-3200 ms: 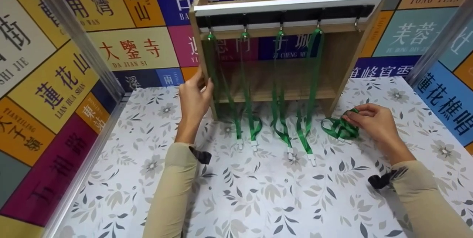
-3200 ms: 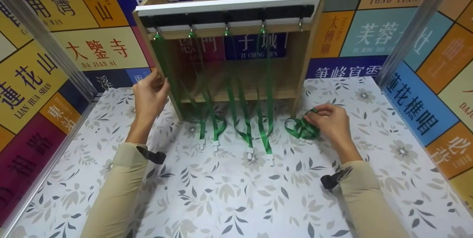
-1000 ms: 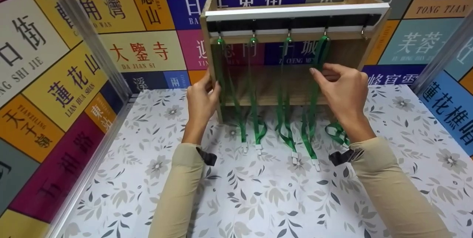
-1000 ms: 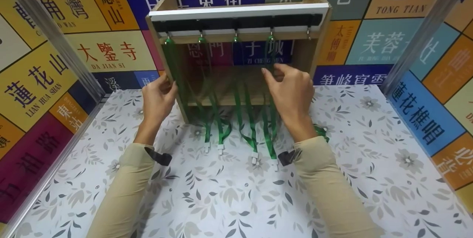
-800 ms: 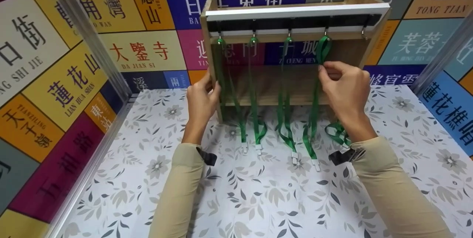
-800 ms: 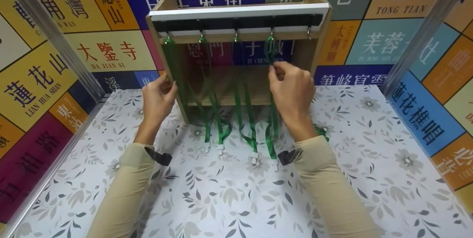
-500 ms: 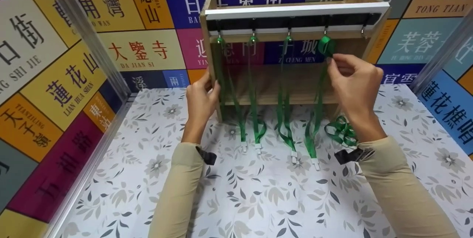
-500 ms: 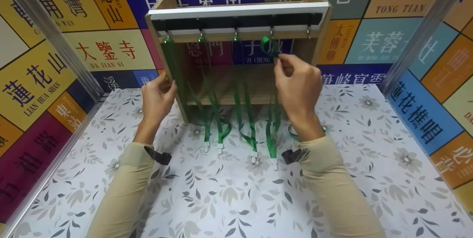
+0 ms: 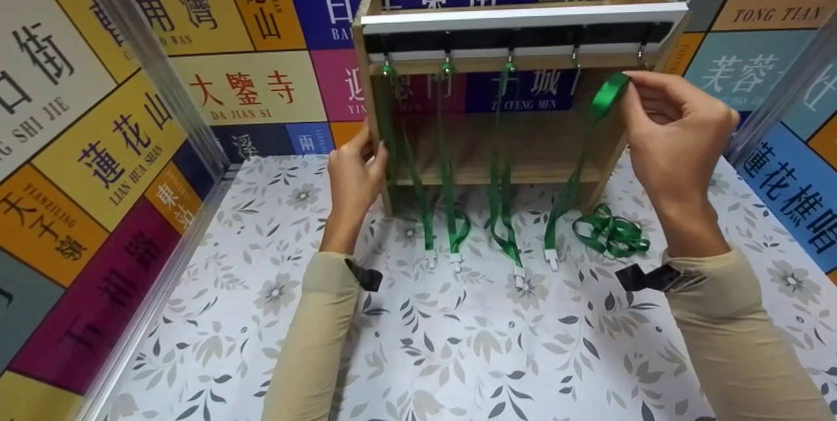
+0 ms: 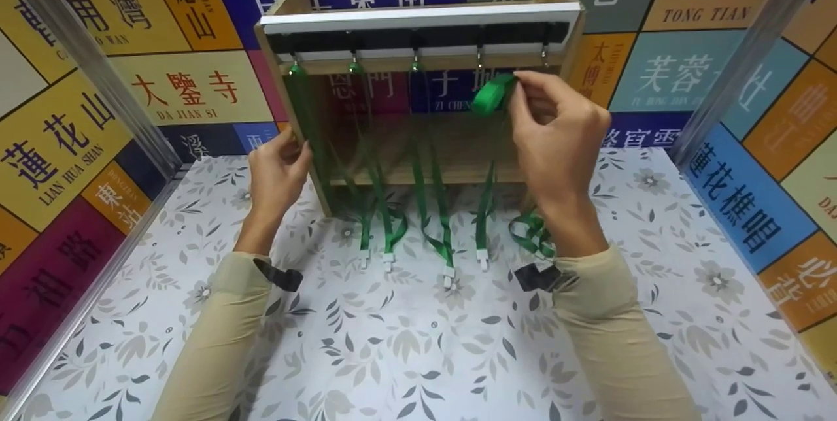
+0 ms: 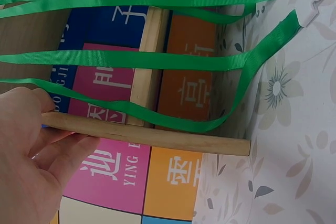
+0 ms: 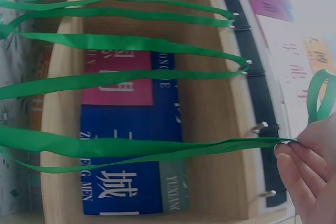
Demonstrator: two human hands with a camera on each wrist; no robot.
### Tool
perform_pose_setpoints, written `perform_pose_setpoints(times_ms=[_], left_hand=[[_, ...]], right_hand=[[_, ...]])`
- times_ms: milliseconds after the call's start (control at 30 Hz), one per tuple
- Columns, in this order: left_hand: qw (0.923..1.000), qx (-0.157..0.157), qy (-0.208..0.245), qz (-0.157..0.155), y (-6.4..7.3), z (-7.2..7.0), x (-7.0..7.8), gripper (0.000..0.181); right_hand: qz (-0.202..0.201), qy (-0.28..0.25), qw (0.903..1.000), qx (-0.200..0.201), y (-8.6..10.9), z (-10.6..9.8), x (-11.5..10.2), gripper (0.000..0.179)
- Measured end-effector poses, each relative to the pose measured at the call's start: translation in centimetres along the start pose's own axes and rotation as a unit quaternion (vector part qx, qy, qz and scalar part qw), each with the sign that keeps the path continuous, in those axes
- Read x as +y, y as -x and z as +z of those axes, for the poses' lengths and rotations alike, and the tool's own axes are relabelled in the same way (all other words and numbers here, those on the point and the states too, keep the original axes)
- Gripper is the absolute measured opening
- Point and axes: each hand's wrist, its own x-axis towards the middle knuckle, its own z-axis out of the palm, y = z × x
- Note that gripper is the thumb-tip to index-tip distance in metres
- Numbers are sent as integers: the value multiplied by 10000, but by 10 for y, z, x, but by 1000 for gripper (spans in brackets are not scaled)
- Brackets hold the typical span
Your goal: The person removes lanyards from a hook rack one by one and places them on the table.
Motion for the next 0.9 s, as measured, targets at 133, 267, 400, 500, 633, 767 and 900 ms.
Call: perform_pose_setpoints(times_ms=[133, 267, 400, 500, 633, 767, 900], left_hand=[[9999, 24, -100, 50, -1, 1, 0, 43], [9999, -25, -152, 22, -1, 1, 0, 46], [9999, -67, -122, -70, -1, -1, 0, 47], [9999, -59, -123, -94, -1, -2, -1, 47], [9999, -58, -104, -95, -1, -3, 0, 47], [9999, -60, -84, -70, -1, -2, 0, 47], [10000, -16, -95, -11, 0, -1, 0, 46]], right_hand=[[-133, -43, 9998, -128, 7, -15, 6, 18], [-489, 254, 9974, -466, 17, -33, 23, 18], [-934, 544, 9893, -981, 28, -51, 35, 18], [-1058, 383, 9833, -1431, 35, -63, 37, 22], [-1187, 105, 9722, -2018, 43, -72, 39, 30], [-1219, 60, 9627, -2416, 52, -72, 48, 31], [-1014, 193, 9577, -2688, 58, -67, 58, 29]])
